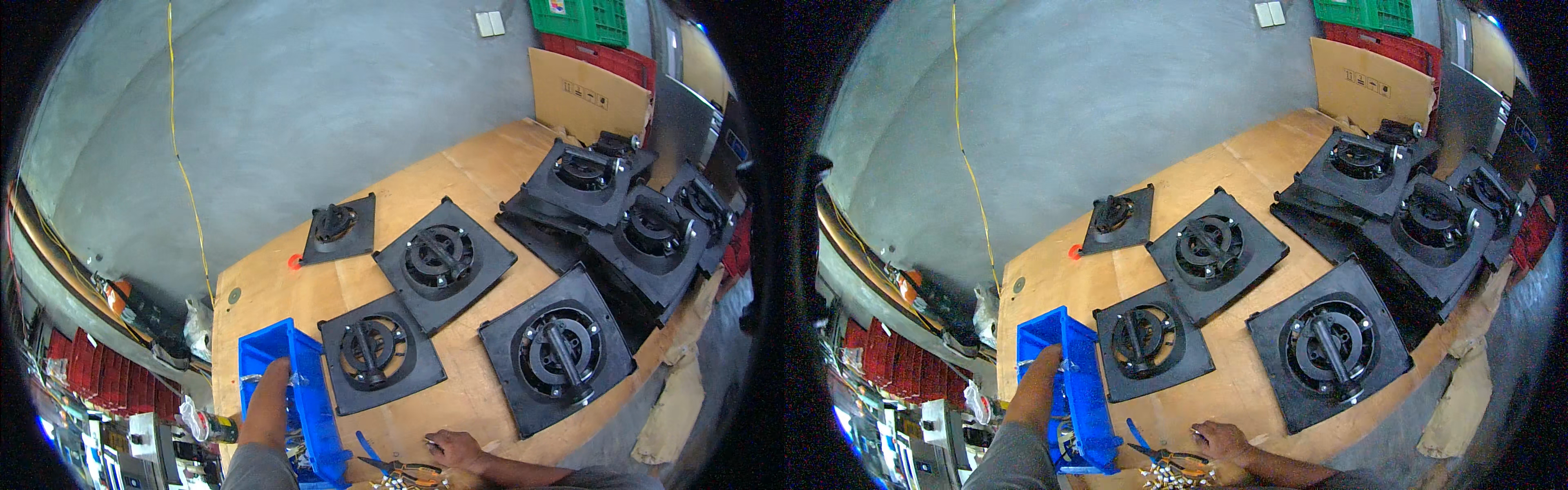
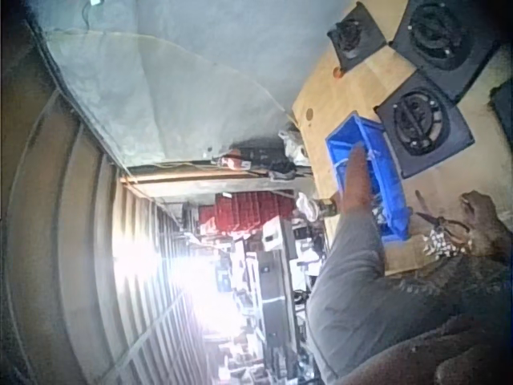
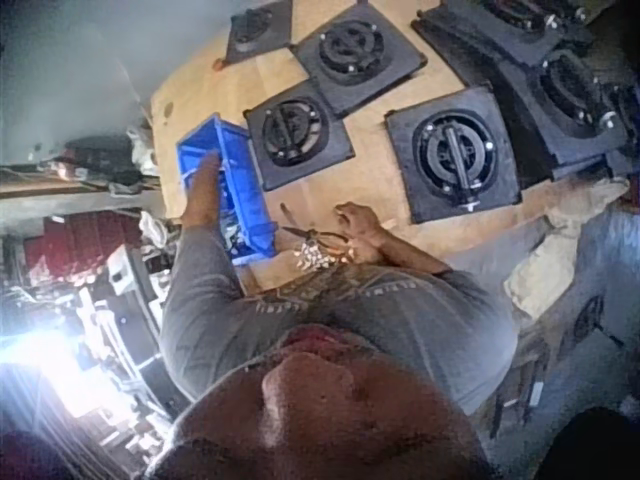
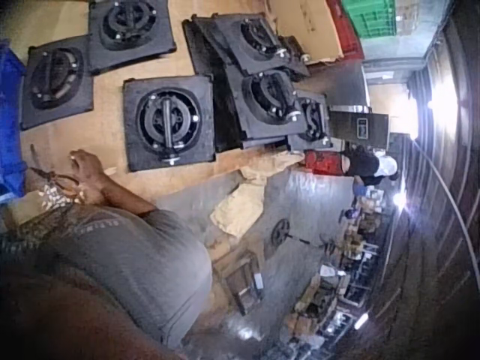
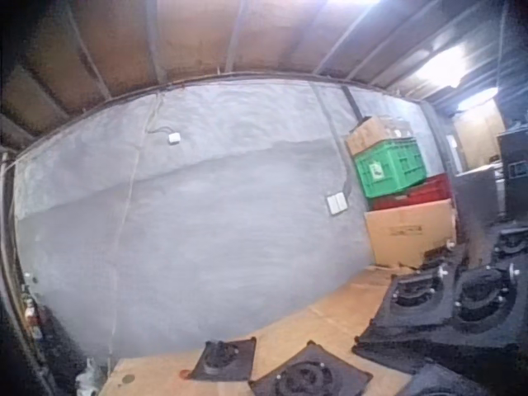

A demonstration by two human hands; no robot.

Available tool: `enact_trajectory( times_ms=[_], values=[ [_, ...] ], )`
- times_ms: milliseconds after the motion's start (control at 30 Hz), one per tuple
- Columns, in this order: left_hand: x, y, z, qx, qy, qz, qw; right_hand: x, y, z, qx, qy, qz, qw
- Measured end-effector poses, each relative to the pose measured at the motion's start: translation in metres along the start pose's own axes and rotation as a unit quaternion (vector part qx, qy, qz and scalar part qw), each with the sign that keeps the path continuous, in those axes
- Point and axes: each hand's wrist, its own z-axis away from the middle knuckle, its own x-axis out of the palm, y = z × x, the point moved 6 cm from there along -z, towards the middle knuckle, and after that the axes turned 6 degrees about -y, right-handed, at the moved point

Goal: The person assembles black square electronic components on a wooden workbench. They pick up small white cylindrical parts and attach them to the central circular area of each component, then place the finished units into a stack.

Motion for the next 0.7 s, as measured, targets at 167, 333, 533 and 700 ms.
enact_trajectory(
  times_ms=[167, 333, 533, 700],
  values=[
    [0.001, -0.009, -0.051, -0.034, -0.058, -0.086, 0.994, 0.003, 0.007, -0.001, 0.022, 0.012, 0.004, 1.000],
    [0.015, -0.045, -0.082, -0.075, -0.113, -0.119, 0.984, 0.003, 0.004, 0.003, 0.006, 0.008, 0.015, 1.000],
    [0.006, 0.040, 0.001, 0.032, -0.105, -0.105, 0.988, 0.004, 0.009, 0.000, 0.024, -0.013, 0.041, 0.999],
    [-0.019, 0.075, 0.064, 0.243, 0.052, -0.086, 0.965, -0.002, -0.002, 0.000, -0.002, 0.001, 0.020, 1.000]
  ],
)
